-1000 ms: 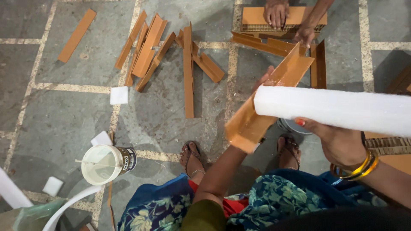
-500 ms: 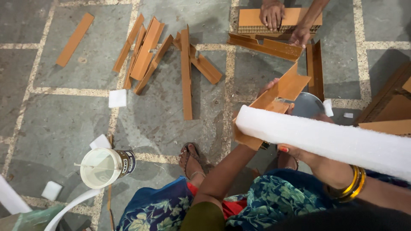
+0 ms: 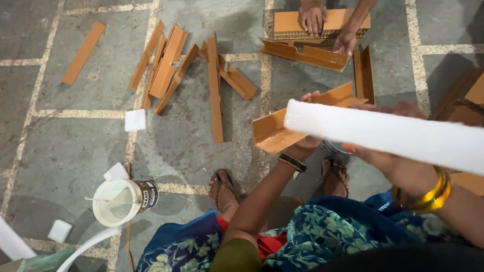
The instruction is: The person sits on the floor and applies a white adhesive to the edges of brown cardboard strips using a white foam applicator. They then press the strips together to form box sections. Another person is visible in the background assembling similar items.
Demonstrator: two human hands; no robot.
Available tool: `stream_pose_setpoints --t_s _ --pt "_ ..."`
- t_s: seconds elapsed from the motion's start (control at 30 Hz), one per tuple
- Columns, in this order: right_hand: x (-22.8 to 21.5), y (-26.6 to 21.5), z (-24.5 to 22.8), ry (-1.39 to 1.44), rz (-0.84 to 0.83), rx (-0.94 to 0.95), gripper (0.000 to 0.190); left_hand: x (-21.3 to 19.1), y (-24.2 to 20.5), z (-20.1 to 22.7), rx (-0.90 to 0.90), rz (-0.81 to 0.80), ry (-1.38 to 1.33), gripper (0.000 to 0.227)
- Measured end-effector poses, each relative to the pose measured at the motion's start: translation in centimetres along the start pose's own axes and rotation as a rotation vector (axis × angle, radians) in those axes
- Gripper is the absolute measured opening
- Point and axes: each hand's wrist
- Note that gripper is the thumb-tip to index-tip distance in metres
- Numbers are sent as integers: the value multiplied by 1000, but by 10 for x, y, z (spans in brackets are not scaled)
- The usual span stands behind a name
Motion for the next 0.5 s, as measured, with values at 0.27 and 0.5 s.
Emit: stream_pose_setpoints --t_s 0.27,0.5 --pt "9 4 29 305 50 -271 41 29 8 8 221 -62 -83 90" --pt "8 -2 8 342 54 -304 49 30 -10 5 39 -146 39 79"
Point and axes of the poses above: each hand's wrist, its own y-axis towards the middle knuckle, its own x-axis out of the palm, z = x × y, and after that the axes turned 14 degrees about -x, right-handed
